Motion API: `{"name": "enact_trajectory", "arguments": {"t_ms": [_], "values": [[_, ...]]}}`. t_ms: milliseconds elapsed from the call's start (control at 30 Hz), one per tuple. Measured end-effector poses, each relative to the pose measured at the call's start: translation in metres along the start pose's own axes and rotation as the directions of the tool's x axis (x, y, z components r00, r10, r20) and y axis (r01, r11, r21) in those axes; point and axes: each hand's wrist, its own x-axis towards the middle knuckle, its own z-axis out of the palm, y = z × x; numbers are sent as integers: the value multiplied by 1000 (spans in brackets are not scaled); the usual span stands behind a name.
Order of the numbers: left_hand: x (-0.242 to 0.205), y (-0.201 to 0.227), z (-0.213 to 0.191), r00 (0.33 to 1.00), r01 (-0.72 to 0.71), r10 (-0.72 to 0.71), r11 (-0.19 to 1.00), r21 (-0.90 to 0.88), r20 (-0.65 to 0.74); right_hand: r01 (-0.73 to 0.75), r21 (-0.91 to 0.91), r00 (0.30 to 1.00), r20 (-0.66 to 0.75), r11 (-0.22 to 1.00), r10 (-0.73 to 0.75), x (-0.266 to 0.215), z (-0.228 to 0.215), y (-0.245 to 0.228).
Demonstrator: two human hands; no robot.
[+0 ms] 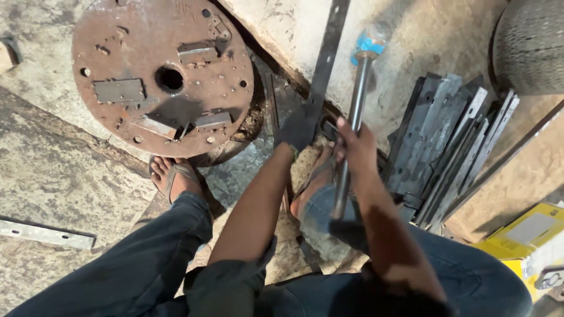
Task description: Inspecting and striking metal furniture components with a hammer.
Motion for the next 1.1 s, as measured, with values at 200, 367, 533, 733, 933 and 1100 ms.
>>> {"name": "enact_trajectory", "arguments": {"t_ms": [200,367,533,733,933,1100], "values": [[22,24,-11,998,6,5,987,160,-70,59,503,938,267,862,-220,-21,0,-8],[22,31,-17,996,24,-8,984,174,-88,47,642,883,332,765,-333,10,16,15],[23,4,-9,980,-104,142,964,247,-142,-208,586,886,453,783,-103,-2,4,9],[20,-34,4,965,-91,149,961,260,-215,36,677,840,378,735,-390,12,10,16],[-32,30,-16,995,84,-79,993,86,-60,-160,440,929,369,884,-15,25,10,-11],[-48,13,-9,983,178,-177,984,14,-52,14,538,860,423,843,-285,26,5,-6]]}}
